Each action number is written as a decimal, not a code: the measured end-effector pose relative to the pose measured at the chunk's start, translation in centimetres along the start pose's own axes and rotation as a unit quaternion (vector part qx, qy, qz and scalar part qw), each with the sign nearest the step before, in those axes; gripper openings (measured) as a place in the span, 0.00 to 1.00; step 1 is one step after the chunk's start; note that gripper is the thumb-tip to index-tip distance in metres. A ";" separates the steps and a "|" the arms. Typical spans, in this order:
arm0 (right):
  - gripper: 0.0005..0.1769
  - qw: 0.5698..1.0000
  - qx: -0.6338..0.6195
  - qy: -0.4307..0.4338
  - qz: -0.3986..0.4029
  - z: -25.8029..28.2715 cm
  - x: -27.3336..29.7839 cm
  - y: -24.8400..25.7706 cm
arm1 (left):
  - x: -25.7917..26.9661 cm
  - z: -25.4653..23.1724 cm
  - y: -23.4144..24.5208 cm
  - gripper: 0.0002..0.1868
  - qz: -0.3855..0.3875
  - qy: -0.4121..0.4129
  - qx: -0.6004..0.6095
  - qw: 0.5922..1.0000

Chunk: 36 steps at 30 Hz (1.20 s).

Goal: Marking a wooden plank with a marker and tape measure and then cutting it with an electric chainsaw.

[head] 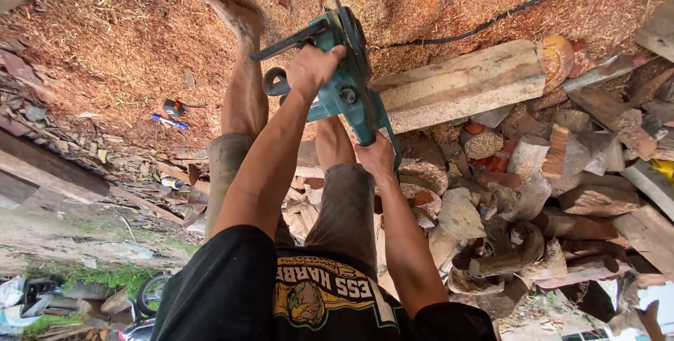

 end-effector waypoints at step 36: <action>0.37 0.922 -0.114 0.361 0.082 16.4 4.8 5.2 | 6.4 15.5 13.8 0.34 -0.321 -0.097 0.176 0.925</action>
Point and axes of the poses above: each hand's wrist, its own x-axis away from the middle knuckle, its own y-axis out of the back of the hand, z = x × y, the point moved 2 cm from there along -x, towards the middle knuckle, and after that the axes turned 10 degrees about -y, right-handed, at the moved point
